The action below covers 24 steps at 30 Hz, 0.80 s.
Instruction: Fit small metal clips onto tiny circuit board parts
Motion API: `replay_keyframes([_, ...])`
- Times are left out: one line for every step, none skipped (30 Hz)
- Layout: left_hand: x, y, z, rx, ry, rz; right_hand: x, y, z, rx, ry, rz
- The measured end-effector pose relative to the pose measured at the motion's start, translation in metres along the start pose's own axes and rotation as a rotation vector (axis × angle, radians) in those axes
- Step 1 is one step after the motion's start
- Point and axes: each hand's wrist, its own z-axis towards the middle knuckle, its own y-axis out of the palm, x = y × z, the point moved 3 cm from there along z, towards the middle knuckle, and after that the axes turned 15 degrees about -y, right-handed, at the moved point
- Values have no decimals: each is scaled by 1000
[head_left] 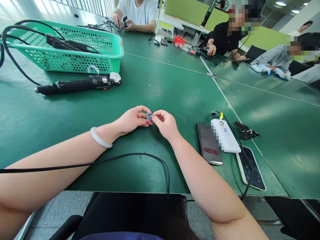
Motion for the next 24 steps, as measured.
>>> replay_keyframes([0,0,0,1,0,2,0,0,0,-3,-1,4])
replay_keyframes([0,0,0,2,-2,4,0,0,0,-6,-3,3])
replay_keyframes([0,0,0,2,-3,5,0,0,0,-7,-5,-2])
replay_keyframes([0,0,0,3,-4,6,0,0,0,-10,-6,-8])
replay_keyframes([0,-1,0,3,-4,5,0,0,0,-12,-8,-17])
replay_keyframes([0,-1,0,2,-2,4,0,0,0,-14,-12,-29])
replay_keyframes([-1,-1,1,0,1,4,0,-1,0,-14,-17,-43])
replay_keyframes([-1,-1,1,-4,4,4,0,-1,0,-13,-23,-57])
replay_keyframes([-1,-1,1,-6,8,6,0,-2,1,-12,-27,-70])
replay_keyframes([-1,-1,2,-8,11,7,0,-2,1,-15,-30,-79])
replay_keyframes([-1,-1,2,-9,12,9,0,-3,1,-21,-29,-82])
replay_keyframes([-1,-1,2,-10,12,12,0,-3,1,-31,-25,-79])
replay_keyframes([-1,-1,2,-11,11,13,1,-3,1,-40,-20,-74])
replay_keyframes([-1,-1,2,-12,9,15,2,-3,1,-47,-18,-71])
replay_keyframes([-1,-1,2,-14,6,15,2,-3,1,-49,-17,-71])
replay_keyframes([-1,-1,1,-16,2,15,3,-4,1,-48,-18,-73])
replay_keyframes([-1,-1,1,-17,-1,14,3,-4,2,-44,-21,-77])
replay_keyframes([-1,-1,0,-15,-4,12,3,-4,1,-40,-25,-82])
replay_keyframes([0,0,0,-11,-7,9,3,-4,1,-37,-30,-86])
replay_keyframes([0,0,-1,-3,-10,6,3,-4,1,-34,-34,-89])
replay_keyframes([0,0,-1,9,-13,3,3,-4,1,-32,-39,-90])
replay_keyframes([0,1,-1,22,-18,2,3,-4,1,-31,-44,-90])
replay_keyframes([1,1,-1,35,-23,2,3,-4,1,-30,-47,-87])
replay_keyframes([1,1,-1,47,-28,3,4,-4,1,-29,-47,-83])
